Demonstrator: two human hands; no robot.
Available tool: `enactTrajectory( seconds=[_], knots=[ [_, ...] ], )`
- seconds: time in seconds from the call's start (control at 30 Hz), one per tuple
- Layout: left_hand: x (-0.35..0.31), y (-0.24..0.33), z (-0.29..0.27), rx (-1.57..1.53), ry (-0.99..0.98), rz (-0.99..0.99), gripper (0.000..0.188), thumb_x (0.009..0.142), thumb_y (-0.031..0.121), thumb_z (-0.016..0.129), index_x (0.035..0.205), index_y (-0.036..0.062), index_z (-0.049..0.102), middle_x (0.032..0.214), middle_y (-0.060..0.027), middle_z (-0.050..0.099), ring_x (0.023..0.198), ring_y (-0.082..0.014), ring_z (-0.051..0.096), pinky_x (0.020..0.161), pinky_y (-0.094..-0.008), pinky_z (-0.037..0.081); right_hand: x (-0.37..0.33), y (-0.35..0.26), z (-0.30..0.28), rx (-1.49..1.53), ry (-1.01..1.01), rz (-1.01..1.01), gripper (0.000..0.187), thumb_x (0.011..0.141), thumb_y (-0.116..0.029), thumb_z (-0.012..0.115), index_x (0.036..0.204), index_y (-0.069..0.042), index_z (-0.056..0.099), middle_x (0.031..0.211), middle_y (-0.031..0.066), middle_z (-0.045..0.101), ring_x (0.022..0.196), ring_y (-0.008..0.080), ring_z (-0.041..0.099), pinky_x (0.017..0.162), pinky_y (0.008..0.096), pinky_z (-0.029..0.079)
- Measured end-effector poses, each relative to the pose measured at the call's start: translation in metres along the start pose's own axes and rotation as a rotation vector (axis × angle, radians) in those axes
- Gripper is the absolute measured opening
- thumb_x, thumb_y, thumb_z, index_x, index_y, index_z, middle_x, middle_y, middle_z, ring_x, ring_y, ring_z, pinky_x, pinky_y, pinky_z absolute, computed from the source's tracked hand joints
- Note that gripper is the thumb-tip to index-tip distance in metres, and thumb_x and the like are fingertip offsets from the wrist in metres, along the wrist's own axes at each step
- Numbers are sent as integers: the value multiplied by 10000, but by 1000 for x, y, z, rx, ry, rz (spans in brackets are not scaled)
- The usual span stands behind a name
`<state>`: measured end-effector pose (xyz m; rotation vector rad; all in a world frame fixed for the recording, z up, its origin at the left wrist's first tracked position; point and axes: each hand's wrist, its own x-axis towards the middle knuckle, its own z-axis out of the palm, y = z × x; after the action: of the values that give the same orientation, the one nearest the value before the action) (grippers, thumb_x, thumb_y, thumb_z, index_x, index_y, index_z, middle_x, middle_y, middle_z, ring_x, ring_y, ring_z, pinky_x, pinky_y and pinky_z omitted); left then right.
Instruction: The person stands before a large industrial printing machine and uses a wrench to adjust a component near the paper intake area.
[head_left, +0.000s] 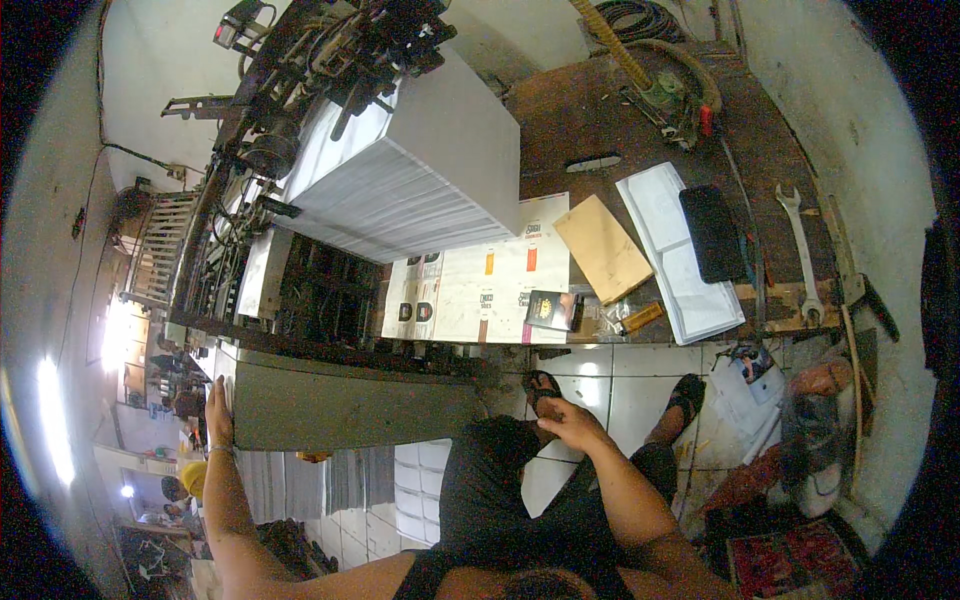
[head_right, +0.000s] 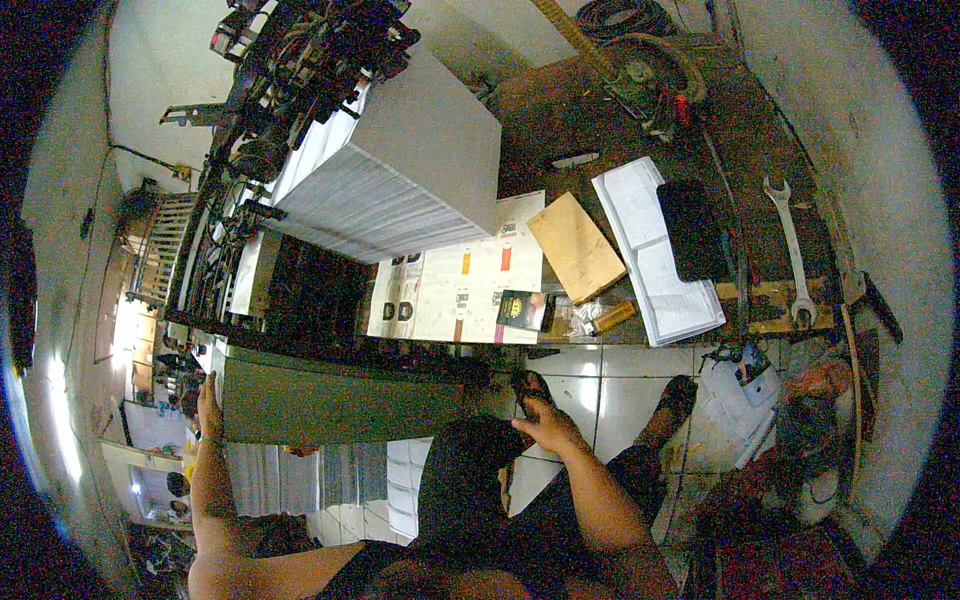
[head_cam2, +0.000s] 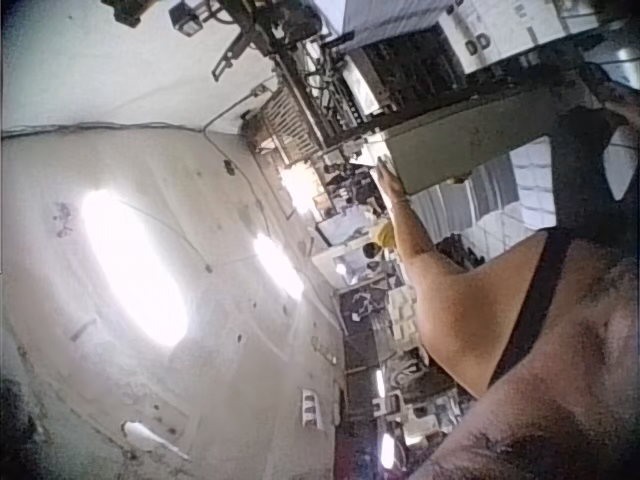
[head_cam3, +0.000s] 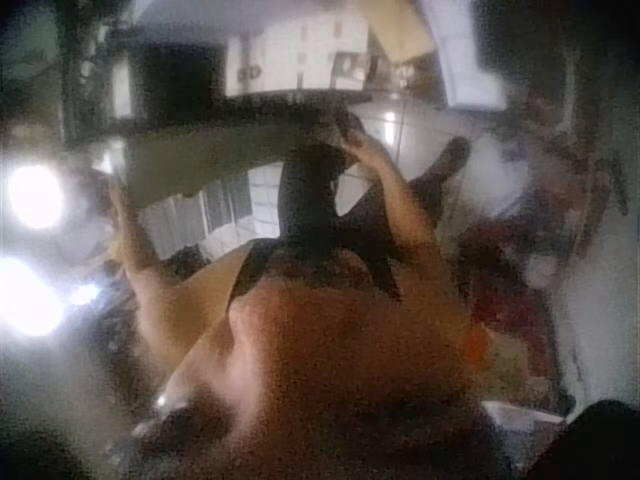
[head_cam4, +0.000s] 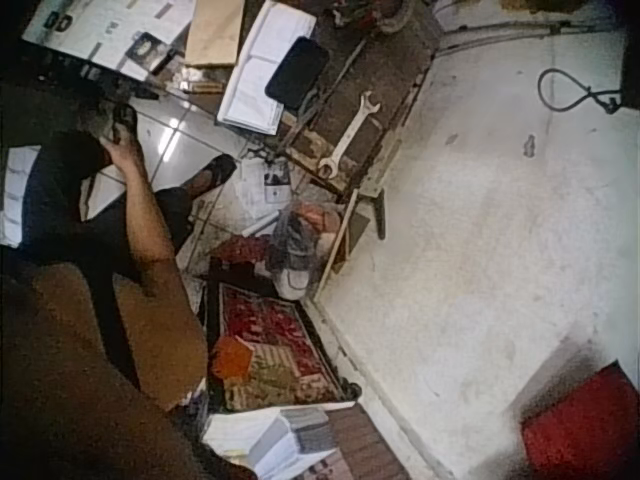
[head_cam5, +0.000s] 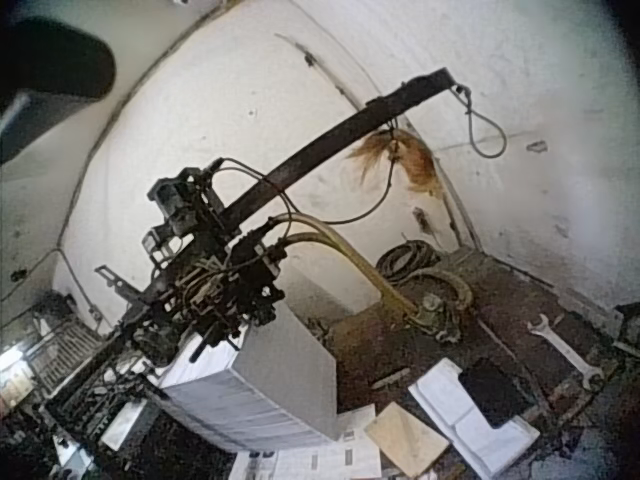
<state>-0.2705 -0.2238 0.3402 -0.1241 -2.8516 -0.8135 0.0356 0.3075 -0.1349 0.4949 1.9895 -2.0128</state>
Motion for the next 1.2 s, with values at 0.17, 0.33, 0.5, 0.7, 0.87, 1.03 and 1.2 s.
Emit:
enactTrajectory(
  seconds=[0.17, 0.33, 0.5, 0.7, 0.87, 1.03, 1.2],
  knots=[
    [0, 1, 1, -3, -4, 2, 541, 1076, 372, 427, 1423, -29, 538, 1467, -147, 543, 1357, -241, 489, 1148, -343, 345, -1, -2, -1, 12, -10, -4, 701, 885, -388, 763, 1447, -51, 515, 1366, 205, 622, 1214, 343, 635, 1024, 415, 497],
    [1, 2, 3, -7, -3, 7, 538, 1076, 369, 429, 1423, -28, 538, 1469, -145, 542, 1356, -239, 489, 1148, -342, 346, 1, 1, -1, 24, -5, -13, 705, 885, -389, 762, 1447, -45, 512, 1361, 203, 624, 1210, 341, 634, 1022, 417, 498],
    [0, 1, 0, -12, -4, 0, 536, 1075, 367, 431, 1423, -27, 538, 1470, -143, 541, 1356, -236, 489, 1147, -341, 346, -4, -7, -4, 7, -13, 5, 708, 881, -389, 766, 1447, -46, 513, 1356, 200, 628, 1208, 335, 634, 1023, 416, 495],
    [0, 2, 0, -16, -5, 4, 532, 1075, 363, 434, 1423, -26, 539, 1472, -141, 540, 1355, -233, 489, 1147, -339, 347, 0, -1, -1, 40, -13, -12, 687, 884, -367, 764, 1441, -49, 519, 1353, 193, 632, 1211, 330, 634, 1026, 408, 492],
    [-2, 0, -1, -18, -2, -1, 530, 1074, 360, 436, 1423, -25, 539, 1473, -139, 539, 1354, -230, 489, 1147, -338, 348, 1, 2, 1, 50, -5, -23, 677, 886, -352, 765, 1435, -40, 521, 1348, 194, 636, 1208, 323, 637, 1029, 403, 490],
    [1, 2, 0, -24, 2, 3, 527, 1074, 358, 438, 1423, -24, 540, 1474, -137, 538, 1354, -228, 489, 1146, -337, 348, 5, 7, 3, 41, -3, -23, 687, 882, -362, 765, 1439, -42, 520, 1346, 201, 635, 1208, 328, 636, 1028, 406, 492],
    [1, 1, -1, -23, 0, -1, 525, 1074, 355, 441, 1423, -23, 540, 1476, -136, 536, 1353, -225, 489, 1146, -336, 349, -1, -3, -2, 11, -2, -11, 690, 877, -373, 768, 1437, -50, 527, 1333, 206, 642, 1205, 334, 637, 1023, 411, 496]
  ],
)
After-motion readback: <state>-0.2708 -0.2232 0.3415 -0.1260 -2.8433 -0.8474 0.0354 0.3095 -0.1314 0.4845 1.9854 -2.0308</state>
